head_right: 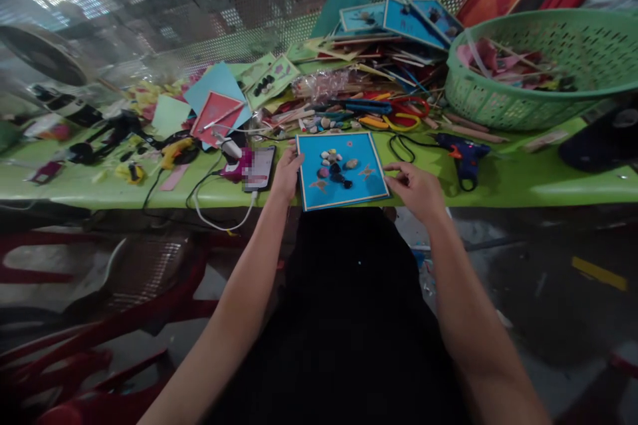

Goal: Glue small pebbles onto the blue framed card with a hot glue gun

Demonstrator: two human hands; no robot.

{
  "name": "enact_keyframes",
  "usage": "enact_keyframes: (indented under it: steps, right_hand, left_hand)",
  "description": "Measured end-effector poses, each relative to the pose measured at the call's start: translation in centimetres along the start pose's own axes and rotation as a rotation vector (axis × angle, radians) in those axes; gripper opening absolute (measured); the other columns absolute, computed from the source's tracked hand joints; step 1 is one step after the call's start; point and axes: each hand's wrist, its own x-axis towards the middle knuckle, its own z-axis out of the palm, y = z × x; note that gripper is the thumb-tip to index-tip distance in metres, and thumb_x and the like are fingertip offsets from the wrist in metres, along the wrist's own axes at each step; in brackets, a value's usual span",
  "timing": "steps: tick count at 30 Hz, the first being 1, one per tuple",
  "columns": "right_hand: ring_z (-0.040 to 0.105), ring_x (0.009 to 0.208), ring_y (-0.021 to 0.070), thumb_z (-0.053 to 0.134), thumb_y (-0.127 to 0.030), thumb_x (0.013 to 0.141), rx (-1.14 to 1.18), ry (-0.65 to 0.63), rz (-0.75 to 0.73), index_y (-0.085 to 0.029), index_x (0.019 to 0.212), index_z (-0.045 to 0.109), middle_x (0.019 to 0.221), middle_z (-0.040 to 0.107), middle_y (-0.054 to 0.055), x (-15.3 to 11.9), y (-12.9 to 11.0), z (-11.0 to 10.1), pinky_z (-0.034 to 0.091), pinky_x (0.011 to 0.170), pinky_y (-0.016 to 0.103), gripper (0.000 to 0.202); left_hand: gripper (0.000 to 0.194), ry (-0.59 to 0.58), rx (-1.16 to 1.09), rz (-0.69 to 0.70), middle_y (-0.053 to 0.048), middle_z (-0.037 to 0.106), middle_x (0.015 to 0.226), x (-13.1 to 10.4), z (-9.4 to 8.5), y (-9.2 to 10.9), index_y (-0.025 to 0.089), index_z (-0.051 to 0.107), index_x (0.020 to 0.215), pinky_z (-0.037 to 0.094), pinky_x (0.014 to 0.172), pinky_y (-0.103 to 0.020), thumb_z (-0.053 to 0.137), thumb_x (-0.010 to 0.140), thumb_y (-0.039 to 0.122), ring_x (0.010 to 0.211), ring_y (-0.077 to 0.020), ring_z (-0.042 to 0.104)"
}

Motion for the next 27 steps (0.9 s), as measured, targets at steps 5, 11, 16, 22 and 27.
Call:
enact_keyframes:
  steps: [5, 11, 16, 22, 27]
  right_hand:
    - [0.062, 0.066, 0.0189, 0.066, -0.044, 0.088, 0.056, -0.001, -0.010, -0.022, 0.114, 0.077, 0.076, 0.071, 0.003, 0.1, -0.1, -0.1, 0.046, 0.061, 0.030, 0.036]
    - [0.063, 0.067, 0.0185, 0.067, -0.042, 0.087, 0.100, 0.002, 0.032, -0.020, 0.115, 0.076, 0.080, 0.073, 0.003, -0.2, -0.7, -0.2, 0.049, 0.064, 0.031, 0.036]
    - [0.064, 0.067, 0.0187, 0.067, -0.043, 0.086, 0.114, 0.006, 0.033, -0.019, 0.111, 0.076, 0.076, 0.073, 0.003, -0.1, -0.5, -0.2, 0.051, 0.064, 0.031, 0.036]
    - [0.063, 0.064, 0.0187, 0.065, -0.042, 0.087, 0.034, -0.001, 0.043, -0.019, 0.110, 0.076, 0.073, 0.071, 0.003, 0.0, -0.8, -0.6, 0.050, 0.061, 0.031, 0.034]
    - [0.063, 0.063, 0.0188, 0.064, -0.041, 0.087, 0.013, 0.002, 0.064, -0.018, 0.108, 0.076, 0.072, 0.070, 0.003, -0.2, -1.7, -0.8, 0.049, 0.061, 0.030, 0.033]
  left_hand:
    - [0.028, -0.005, -0.008, -0.027, -0.005, 0.075, 0.106, 0.0, 0.0, 0.1, 0.021, 0.067, 0.111, 0.055, 0.091, -0.036, 0.070, 0.085, 0.032, 0.097, -0.0226, 0.071]
    - [0.031, -0.025, -0.089, -0.026, -0.005, 0.075, 0.107, -0.3, 0.2, 0.3, 0.020, 0.066, 0.113, 0.053, 0.093, -0.035, 0.067, 0.084, 0.031, 0.100, -0.0224, 0.069]
    - [0.035, -0.032, -0.138, -0.068, -0.005, 0.074, 0.105, -0.6, 0.3, 0.5, 0.020, 0.065, 0.118, 0.053, 0.092, -0.036, 0.065, 0.085, 0.030, 0.098, -0.0227, 0.068]
    - [0.035, -0.057, -0.188, -0.062, -0.005, 0.074, 0.110, -0.9, 0.5, 1.1, 0.020, 0.065, 0.118, 0.052, 0.097, -0.037, 0.065, 0.085, 0.029, 0.102, -0.0227, 0.068]
    - [0.036, -0.067, -0.204, -0.055, -0.006, 0.074, 0.112, -1.0, 0.5, 1.1, 0.020, 0.064, 0.120, 0.052, 0.097, -0.037, 0.065, 0.085, 0.029, 0.105, -0.0237, 0.067]
